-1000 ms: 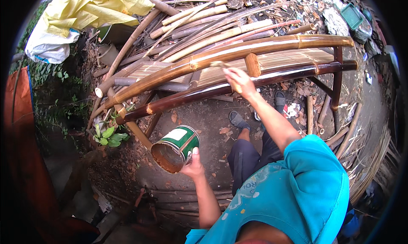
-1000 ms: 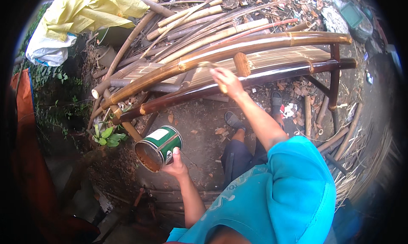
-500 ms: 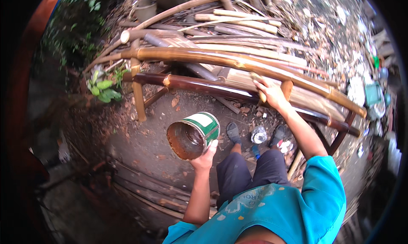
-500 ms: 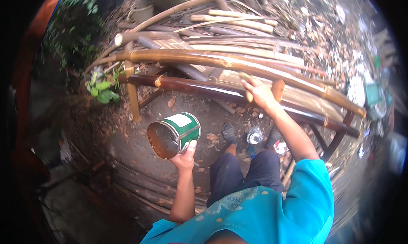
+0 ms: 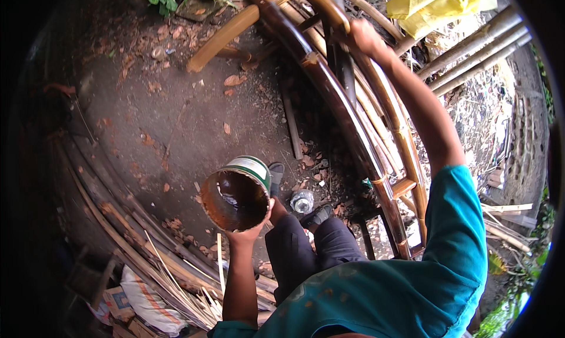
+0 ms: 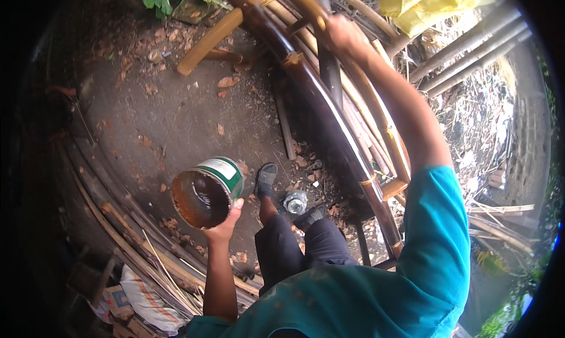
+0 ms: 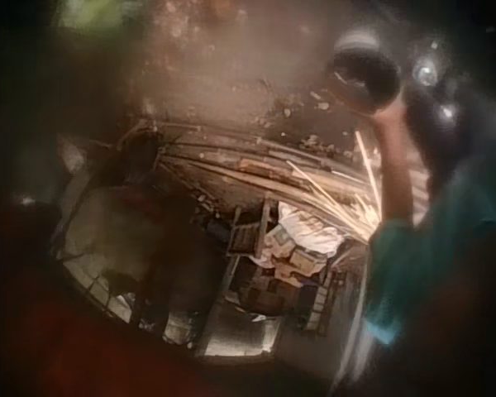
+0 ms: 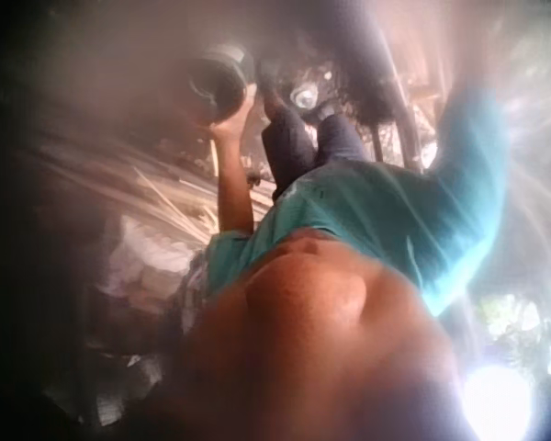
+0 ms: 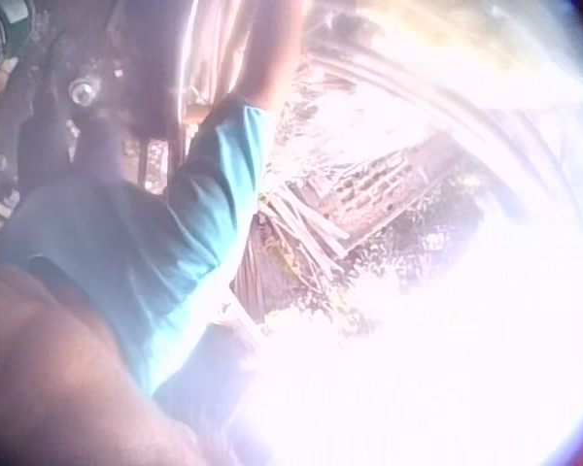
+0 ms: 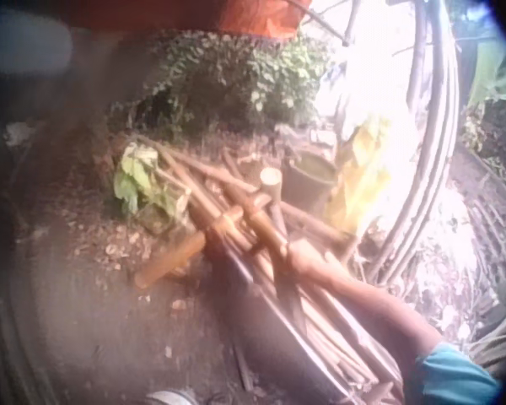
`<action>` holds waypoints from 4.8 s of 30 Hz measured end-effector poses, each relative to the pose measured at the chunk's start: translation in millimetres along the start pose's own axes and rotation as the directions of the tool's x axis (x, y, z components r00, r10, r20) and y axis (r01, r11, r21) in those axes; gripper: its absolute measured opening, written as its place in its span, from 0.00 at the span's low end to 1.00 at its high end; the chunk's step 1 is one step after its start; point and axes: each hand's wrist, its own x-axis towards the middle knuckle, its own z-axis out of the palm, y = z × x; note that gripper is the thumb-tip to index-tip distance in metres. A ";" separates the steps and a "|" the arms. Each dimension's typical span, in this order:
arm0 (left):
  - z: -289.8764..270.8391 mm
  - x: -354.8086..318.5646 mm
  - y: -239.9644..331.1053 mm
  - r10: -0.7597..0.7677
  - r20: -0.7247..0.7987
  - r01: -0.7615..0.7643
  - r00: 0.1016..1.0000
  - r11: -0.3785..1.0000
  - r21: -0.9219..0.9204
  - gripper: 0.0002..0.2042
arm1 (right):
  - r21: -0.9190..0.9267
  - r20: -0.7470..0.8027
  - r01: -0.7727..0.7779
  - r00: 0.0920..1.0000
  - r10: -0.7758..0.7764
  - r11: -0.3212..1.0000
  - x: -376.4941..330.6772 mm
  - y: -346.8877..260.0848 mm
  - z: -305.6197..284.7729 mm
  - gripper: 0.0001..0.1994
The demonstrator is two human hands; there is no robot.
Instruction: The person applies a dark finish to bamboo furniture using a brush and a paint can. They coat the frame of a bamboo chair and then a bamboo mat, repeatedly dipping the brush into the can to maintain coverage.
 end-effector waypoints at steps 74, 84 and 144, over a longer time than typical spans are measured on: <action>51.7 24.0 21.5 0.022 0.008 -0.022 1.000 0.999 0.044 0.34 | 0.483 0.142 -0.329 0.944 0.299 0.811 -216.5 -40.1 71.9 0.12; 29.4 62.5 41.2 -0.091 0.068 0.092 0.994 0.996 -0.013 0.29 | 0.522 -0.062 -0.277 0.931 0.360 0.807 -180.1 -28.8 100.1 0.20; 130.9 435.7 37.1 -0.020 0.083 0.015 0.996 0.998 0.062 0.37 | 0.702 0.627 -0.486 0.769 -0.128 0.521 87.2 159.3 10.2 0.15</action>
